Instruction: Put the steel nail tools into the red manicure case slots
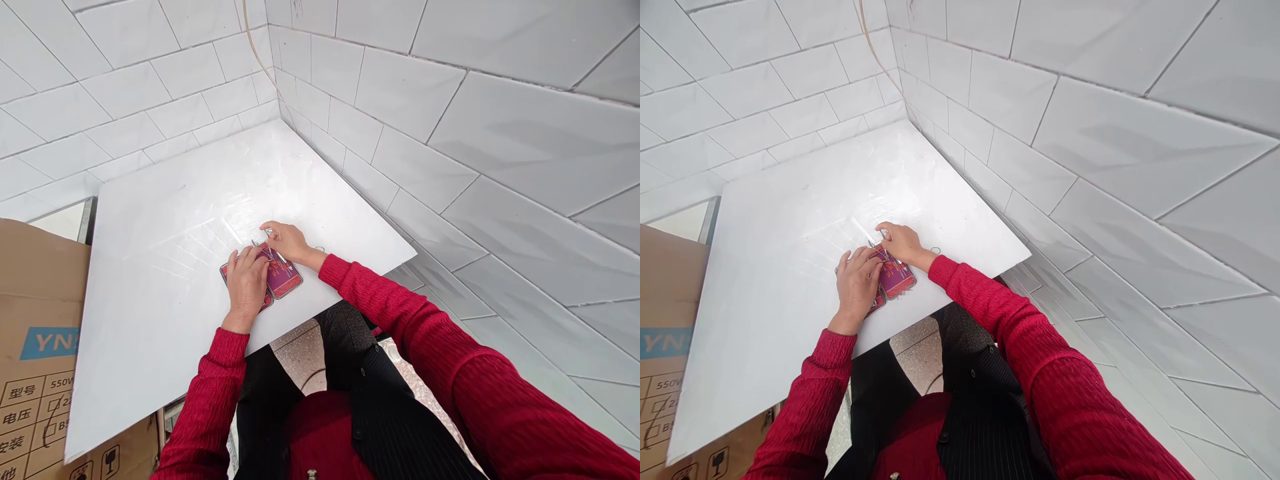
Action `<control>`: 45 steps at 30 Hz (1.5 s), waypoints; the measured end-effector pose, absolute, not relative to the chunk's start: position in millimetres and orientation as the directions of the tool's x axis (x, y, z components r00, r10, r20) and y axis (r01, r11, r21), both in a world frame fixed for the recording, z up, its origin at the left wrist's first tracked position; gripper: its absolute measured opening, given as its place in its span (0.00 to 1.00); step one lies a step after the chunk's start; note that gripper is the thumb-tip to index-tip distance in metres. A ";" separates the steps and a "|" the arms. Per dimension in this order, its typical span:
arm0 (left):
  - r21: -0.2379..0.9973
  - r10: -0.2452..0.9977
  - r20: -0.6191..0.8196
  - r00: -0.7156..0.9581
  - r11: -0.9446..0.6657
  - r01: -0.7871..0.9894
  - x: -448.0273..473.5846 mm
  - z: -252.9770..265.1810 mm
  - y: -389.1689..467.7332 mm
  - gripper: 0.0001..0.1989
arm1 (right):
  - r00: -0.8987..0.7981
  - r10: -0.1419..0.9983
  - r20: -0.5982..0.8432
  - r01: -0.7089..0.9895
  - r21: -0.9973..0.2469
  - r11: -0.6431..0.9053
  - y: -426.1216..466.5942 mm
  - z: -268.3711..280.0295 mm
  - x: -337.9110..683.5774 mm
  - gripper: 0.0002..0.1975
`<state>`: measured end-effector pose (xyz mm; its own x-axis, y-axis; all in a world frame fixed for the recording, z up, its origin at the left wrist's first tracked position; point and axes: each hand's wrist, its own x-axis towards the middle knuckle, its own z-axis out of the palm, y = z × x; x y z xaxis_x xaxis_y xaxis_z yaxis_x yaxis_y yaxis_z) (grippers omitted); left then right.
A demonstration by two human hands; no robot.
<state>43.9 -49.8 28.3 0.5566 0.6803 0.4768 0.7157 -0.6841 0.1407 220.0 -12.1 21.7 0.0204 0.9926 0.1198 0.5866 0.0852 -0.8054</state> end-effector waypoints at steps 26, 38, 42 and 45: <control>0.144 0.770 0.369 0.521 -0.601 0.786 36.0 19.5 -52.3 0.18 | 0.009 0.990 0.143 0.612 -0.784 0.107 -21.1 7.4 221.3 0.15; 0.257 0.781 0.455 0.427 -0.575 0.777 25.7 19.7 -55.9 0.18 | 0.067 0.983 0.171 0.776 -0.629 0.057 -3.2 23.5 245.7 0.10; 0.289 0.789 0.473 0.392 -0.559 0.777 19.9 17.6 -57.6 0.17 | 0.008 0.991 0.135 0.902 -0.428 0.051 8.0 34.3 253.0 0.10; 0.286 0.776 0.473 0.418 -0.584 0.760 20.1 16.9 -60.3 0.17 | -0.083 0.991 0.106 0.950 -0.291 0.111 14.4 37.5 248.1 0.12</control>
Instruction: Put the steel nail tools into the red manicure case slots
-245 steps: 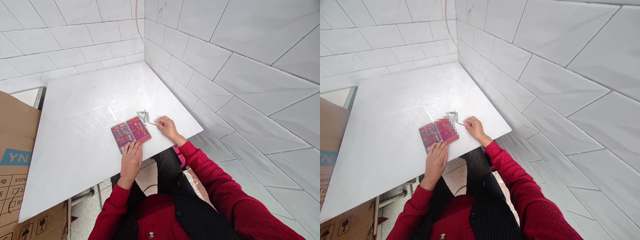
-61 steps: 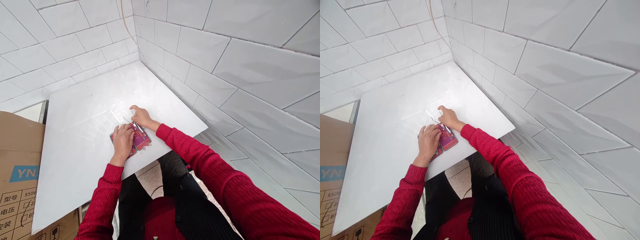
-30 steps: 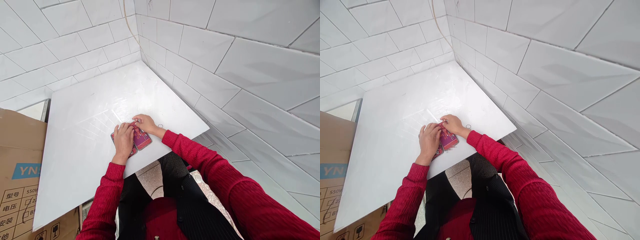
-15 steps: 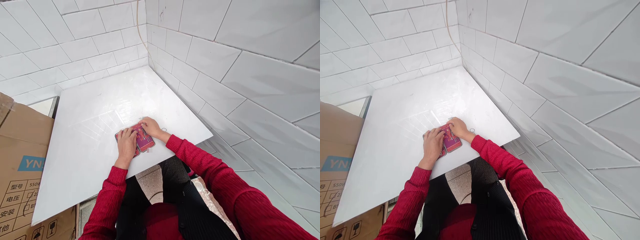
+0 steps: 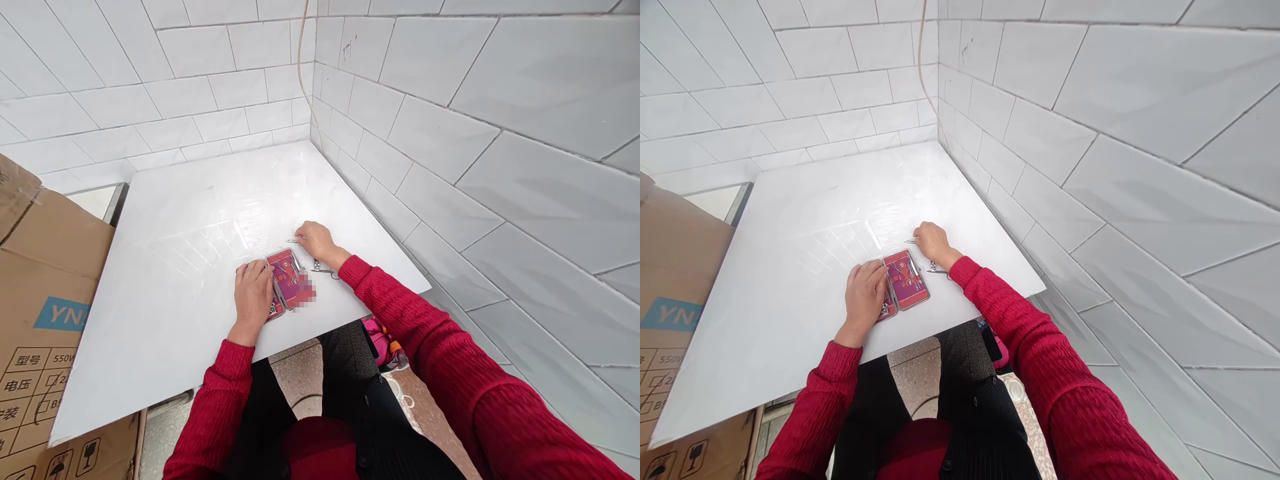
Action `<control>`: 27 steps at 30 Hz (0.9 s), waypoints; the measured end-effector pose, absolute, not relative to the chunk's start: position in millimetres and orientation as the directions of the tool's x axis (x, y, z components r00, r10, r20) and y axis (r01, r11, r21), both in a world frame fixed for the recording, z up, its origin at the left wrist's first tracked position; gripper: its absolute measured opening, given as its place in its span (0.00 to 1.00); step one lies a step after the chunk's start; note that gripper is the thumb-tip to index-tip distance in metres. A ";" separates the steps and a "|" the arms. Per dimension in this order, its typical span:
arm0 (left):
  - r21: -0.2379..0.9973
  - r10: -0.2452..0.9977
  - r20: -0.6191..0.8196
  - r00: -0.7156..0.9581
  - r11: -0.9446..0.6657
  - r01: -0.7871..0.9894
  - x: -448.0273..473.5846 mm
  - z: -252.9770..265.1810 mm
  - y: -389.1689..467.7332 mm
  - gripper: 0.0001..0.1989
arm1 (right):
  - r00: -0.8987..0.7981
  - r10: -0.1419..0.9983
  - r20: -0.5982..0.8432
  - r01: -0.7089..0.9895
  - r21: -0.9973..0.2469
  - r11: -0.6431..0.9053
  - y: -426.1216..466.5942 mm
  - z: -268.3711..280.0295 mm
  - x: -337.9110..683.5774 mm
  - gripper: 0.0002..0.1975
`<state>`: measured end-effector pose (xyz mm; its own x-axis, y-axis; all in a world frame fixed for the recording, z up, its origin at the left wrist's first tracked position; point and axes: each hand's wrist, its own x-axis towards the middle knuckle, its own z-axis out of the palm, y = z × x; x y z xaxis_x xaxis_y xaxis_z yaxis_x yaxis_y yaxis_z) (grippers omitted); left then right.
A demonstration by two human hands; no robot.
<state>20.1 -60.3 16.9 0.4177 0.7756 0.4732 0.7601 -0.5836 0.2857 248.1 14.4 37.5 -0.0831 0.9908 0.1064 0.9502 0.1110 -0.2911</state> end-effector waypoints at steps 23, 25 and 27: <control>0.185 0.726 0.385 0.570 -0.666 0.723 45.8 -2.9 -75.6 0.16 | -0.419 0.899 -0.127 0.896 0.103 0.432 25.1 58.6 230.8 0.13; 0.177 0.721 0.392 0.571 -0.668 0.722 45.8 -3.5 -76.0 0.16 | -0.435 0.894 -0.112 0.888 0.111 0.446 23.1 64.0 231.3 0.13; 0.166 0.714 0.398 0.576 -0.674 0.720 45.7 -4.0 -76.5 0.15 | -0.451 0.885 -0.116 0.877 0.124 0.464 20.5 72.6 230.3 0.13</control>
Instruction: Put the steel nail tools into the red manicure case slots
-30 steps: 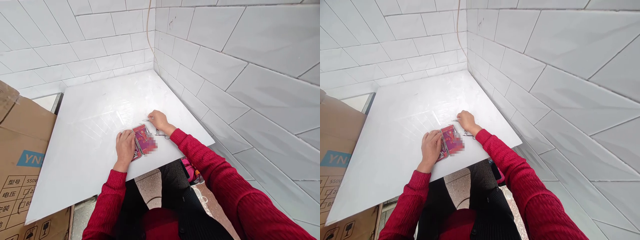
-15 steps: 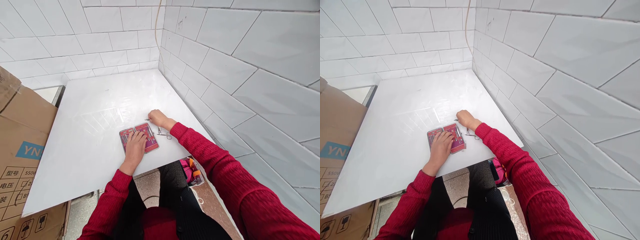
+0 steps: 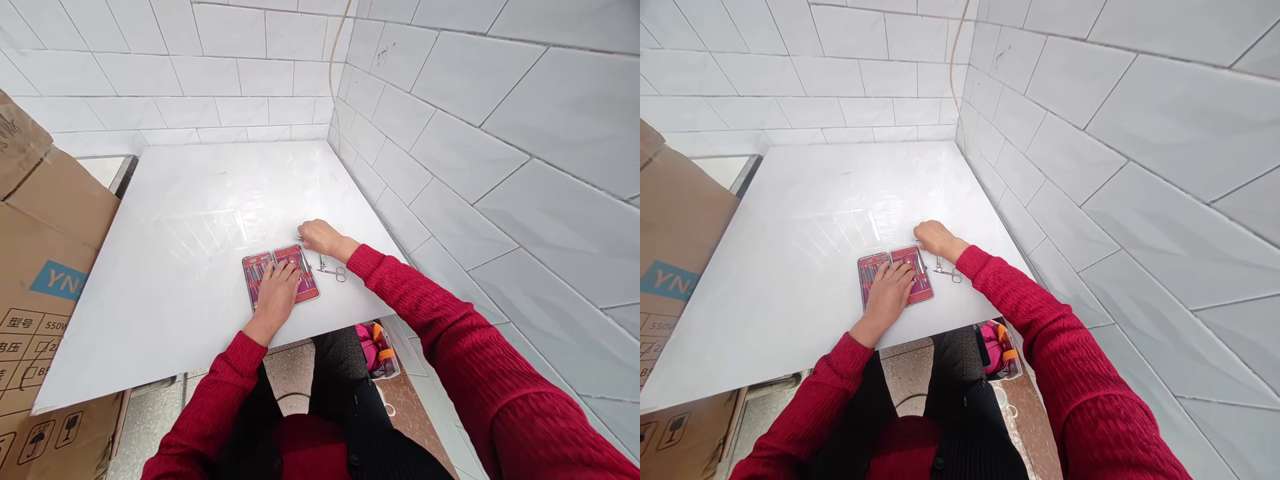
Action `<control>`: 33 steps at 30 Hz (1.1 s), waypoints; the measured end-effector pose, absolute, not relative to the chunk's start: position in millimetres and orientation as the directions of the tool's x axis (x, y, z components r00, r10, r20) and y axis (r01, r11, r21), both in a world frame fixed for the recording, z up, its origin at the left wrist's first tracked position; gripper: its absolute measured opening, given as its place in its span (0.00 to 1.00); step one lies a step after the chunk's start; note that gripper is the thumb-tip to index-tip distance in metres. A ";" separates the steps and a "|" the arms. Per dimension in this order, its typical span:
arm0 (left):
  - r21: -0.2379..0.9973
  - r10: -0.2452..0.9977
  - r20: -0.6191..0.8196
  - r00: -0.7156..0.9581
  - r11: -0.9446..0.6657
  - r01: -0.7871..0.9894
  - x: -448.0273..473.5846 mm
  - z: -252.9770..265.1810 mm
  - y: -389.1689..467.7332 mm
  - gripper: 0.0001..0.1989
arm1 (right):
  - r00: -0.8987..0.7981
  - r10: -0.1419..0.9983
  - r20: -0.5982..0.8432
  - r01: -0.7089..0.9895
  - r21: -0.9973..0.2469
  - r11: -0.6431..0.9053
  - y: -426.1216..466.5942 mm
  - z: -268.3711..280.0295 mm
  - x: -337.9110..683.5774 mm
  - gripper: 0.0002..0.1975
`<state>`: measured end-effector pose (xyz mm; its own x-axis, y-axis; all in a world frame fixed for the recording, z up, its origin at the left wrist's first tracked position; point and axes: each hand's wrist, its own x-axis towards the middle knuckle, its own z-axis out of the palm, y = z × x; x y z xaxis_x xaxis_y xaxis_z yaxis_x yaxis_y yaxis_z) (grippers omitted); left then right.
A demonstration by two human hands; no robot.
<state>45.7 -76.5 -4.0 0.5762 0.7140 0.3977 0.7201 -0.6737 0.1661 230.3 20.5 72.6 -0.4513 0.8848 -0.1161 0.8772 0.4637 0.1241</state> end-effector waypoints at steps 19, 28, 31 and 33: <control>0.143 0.692 0.452 0.563 -0.679 0.720 47.3 -12.9 -77.1 0.15 | -0.542 0.726 -0.422 0.672 0.301 0.677 19.8 102.6 176.8 0.14; 0.157 0.702 0.428 0.570 -0.678 0.718 46.3 -12.7 -78.4 0.14 | -0.534 0.773 -0.342 0.813 0.044 0.581 34.8 94.4 195.1 0.09; 0.150 0.702 0.430 0.568 -0.676 0.722 45.9 -12.3 -78.8 0.15 | -0.546 0.776 -0.316 0.824 -0.034 0.566 37.7 89.7 197.3 0.08; 0.146 0.700 0.431 0.569 -0.676 0.722 45.9 -12.2 -79.0 0.15 | -0.564 0.773 -0.290 0.820 -0.087 0.566 38.2 86.5 198.0 0.08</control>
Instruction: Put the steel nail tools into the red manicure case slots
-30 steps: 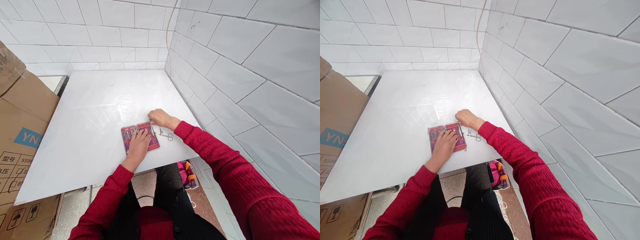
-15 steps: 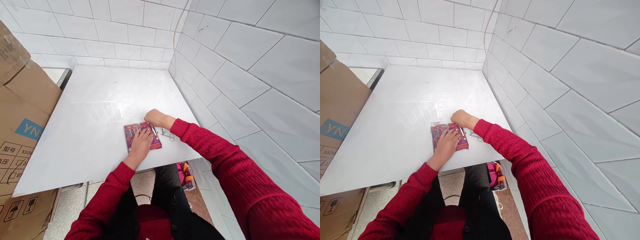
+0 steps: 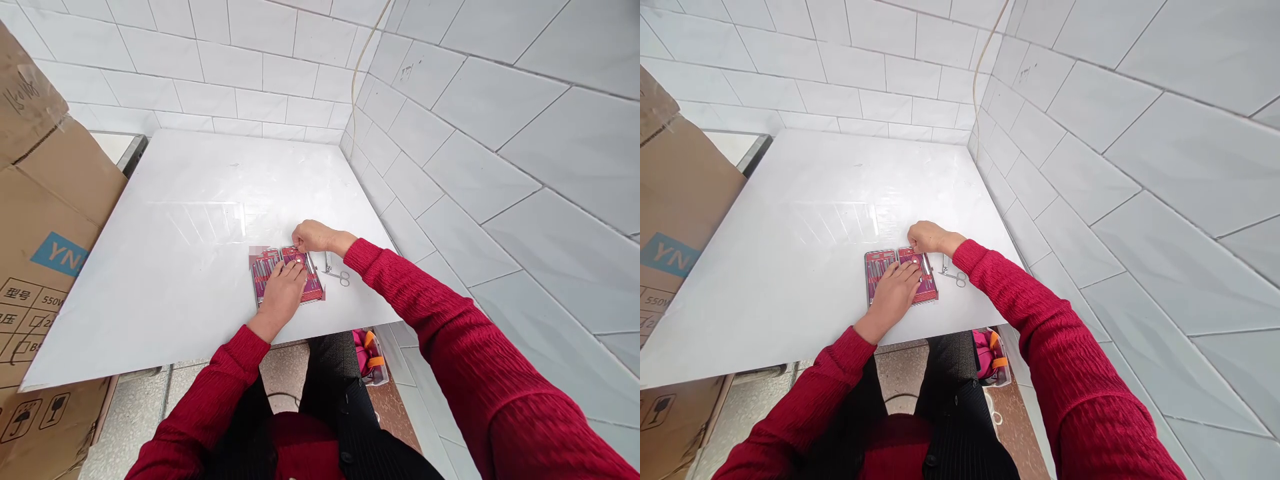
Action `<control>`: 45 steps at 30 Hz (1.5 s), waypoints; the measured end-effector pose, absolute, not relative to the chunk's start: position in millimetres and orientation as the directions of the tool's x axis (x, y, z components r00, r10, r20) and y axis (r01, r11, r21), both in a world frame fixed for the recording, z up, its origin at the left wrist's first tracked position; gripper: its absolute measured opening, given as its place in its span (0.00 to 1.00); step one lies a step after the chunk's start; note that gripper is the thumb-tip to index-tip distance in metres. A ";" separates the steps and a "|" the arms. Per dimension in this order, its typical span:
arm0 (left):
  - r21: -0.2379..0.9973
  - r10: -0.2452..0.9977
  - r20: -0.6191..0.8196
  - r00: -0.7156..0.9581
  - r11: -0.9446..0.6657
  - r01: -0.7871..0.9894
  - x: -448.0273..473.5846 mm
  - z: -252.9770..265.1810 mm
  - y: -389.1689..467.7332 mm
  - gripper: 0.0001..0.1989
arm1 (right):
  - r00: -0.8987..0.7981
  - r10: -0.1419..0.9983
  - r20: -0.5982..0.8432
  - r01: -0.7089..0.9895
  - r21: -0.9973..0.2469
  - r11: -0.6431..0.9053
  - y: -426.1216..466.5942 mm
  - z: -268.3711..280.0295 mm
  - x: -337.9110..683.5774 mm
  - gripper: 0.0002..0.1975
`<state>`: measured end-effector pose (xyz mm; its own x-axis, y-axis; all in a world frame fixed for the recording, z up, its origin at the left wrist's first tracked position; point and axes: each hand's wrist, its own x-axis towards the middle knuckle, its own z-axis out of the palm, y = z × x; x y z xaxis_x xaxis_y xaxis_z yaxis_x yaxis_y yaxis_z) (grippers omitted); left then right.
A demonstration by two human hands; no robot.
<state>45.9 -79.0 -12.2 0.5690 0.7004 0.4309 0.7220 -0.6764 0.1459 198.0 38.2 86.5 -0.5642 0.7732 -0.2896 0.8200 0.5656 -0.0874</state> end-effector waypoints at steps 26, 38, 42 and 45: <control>0.112 0.667 0.450 0.594 -0.702 0.704 44.3 0.5 -72.5 0.17 | -0.496 0.861 0.108 0.811 -0.296 0.504 2.4 51.9 220.5 0.12; 0.213 0.710 0.579 0.402 -0.607 0.766 -23.1 -0.7 -112.5 0.14 | 0.226 0.948 0.223 0.707 -0.707 -0.002 -99.5 -12.1 307.2 0.10; 0.210 0.680 0.569 0.463 -0.664 0.717 -24.7 -8.8 -135.7 0.13 | 0.212 0.940 0.267 0.676 -0.735 0.057 -113.2 -22.8 306.7 0.09; 0.230 0.687 0.571 0.450 -0.660 0.715 -22.2 -11.6 -141.8 0.13 | 0.214 0.940 0.265 0.698 -0.715 0.043 -112.9 -20.5 303.3 0.08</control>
